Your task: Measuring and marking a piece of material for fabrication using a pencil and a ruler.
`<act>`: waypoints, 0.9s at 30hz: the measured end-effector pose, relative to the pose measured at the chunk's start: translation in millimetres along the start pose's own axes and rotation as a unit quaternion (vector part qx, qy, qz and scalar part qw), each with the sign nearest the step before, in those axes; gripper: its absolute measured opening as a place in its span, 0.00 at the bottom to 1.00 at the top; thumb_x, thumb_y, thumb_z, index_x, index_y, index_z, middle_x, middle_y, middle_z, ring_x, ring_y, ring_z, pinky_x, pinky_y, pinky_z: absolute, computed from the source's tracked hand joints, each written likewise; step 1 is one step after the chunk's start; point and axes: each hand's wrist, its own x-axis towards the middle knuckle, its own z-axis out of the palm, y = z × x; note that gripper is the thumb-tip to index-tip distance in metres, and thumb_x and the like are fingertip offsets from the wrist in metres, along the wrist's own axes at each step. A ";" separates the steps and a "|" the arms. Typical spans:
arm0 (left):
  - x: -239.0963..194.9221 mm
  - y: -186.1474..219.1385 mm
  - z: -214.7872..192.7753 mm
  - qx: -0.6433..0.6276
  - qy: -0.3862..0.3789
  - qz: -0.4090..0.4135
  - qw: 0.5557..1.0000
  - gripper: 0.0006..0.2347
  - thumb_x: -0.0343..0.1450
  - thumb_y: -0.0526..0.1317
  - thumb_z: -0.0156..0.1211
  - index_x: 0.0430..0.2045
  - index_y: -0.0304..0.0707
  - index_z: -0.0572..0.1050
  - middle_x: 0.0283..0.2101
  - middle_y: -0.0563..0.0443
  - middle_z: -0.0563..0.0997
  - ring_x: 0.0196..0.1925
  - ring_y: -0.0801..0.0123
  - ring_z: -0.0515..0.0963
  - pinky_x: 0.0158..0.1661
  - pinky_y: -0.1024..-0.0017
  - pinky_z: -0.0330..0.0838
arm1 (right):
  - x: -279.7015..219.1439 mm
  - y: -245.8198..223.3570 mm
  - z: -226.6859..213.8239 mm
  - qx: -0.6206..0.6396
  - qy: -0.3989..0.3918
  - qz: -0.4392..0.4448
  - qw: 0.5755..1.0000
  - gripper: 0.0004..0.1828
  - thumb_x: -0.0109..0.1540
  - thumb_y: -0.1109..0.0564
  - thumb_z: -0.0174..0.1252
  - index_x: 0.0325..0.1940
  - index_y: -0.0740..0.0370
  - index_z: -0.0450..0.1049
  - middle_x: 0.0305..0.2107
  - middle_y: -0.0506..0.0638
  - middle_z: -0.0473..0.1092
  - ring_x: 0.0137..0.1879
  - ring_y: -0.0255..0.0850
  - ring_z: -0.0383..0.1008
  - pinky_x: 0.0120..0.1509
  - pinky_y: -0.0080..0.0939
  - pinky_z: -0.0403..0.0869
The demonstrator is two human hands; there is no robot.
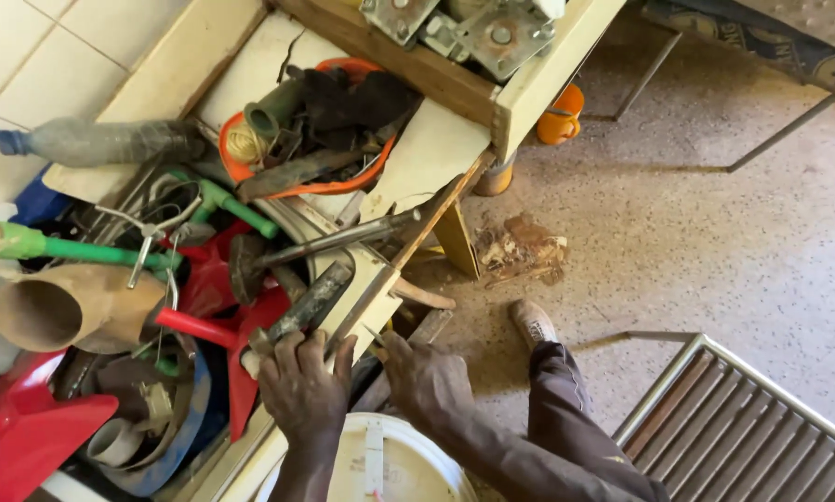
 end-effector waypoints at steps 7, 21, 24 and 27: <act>-6.3 -5.7 5.0 0.004 0.008 0.022 1.000 0.17 0.70 0.56 0.67 0.35 0.42 0.78 0.43 0.47 0.78 0.44 0.55 0.75 0.45 0.60 0.69 | 12.9 20.2 20.1 0.169 -0.056 0.025 0.984 0.19 0.73 0.44 0.47 0.64 0.53 0.70 0.33 0.40 0.68 0.24 0.27 0.70 0.26 0.34 0.72; -6.6 -5.3 5.2 -0.011 0.018 0.017 1.000 0.18 0.70 0.57 0.66 0.35 0.42 0.79 0.43 0.47 0.78 0.44 0.55 0.76 0.45 0.59 0.70 | 7.1 2.4 -1.8 0.086 -0.045 0.021 0.995 0.21 0.71 0.42 0.48 0.59 0.57 0.71 0.25 0.52 0.74 0.20 0.29 0.64 0.22 0.34 0.67; -5.6 -6.9 11.2 -0.013 0.017 0.019 1.000 0.18 0.70 0.58 0.66 0.34 0.41 0.79 0.43 0.47 0.78 0.44 0.56 0.76 0.45 0.60 0.70 | 2.3 -11.2 -14.7 -0.031 -0.075 0.032 0.996 0.19 0.74 0.47 0.38 0.62 0.55 0.67 0.29 0.56 0.75 0.21 0.38 0.63 0.20 0.42 0.66; -7.7 -7.6 14.8 -0.004 0.012 0.018 1.000 0.19 0.69 0.58 0.67 0.33 0.41 0.79 0.42 0.47 0.79 0.42 0.57 0.75 0.43 0.60 0.70 | 9.6 -6.1 -17.7 -0.020 -0.106 0.038 0.993 0.22 0.76 0.45 0.35 0.57 0.58 0.71 0.32 0.55 0.75 0.22 0.36 0.65 0.22 0.38 0.68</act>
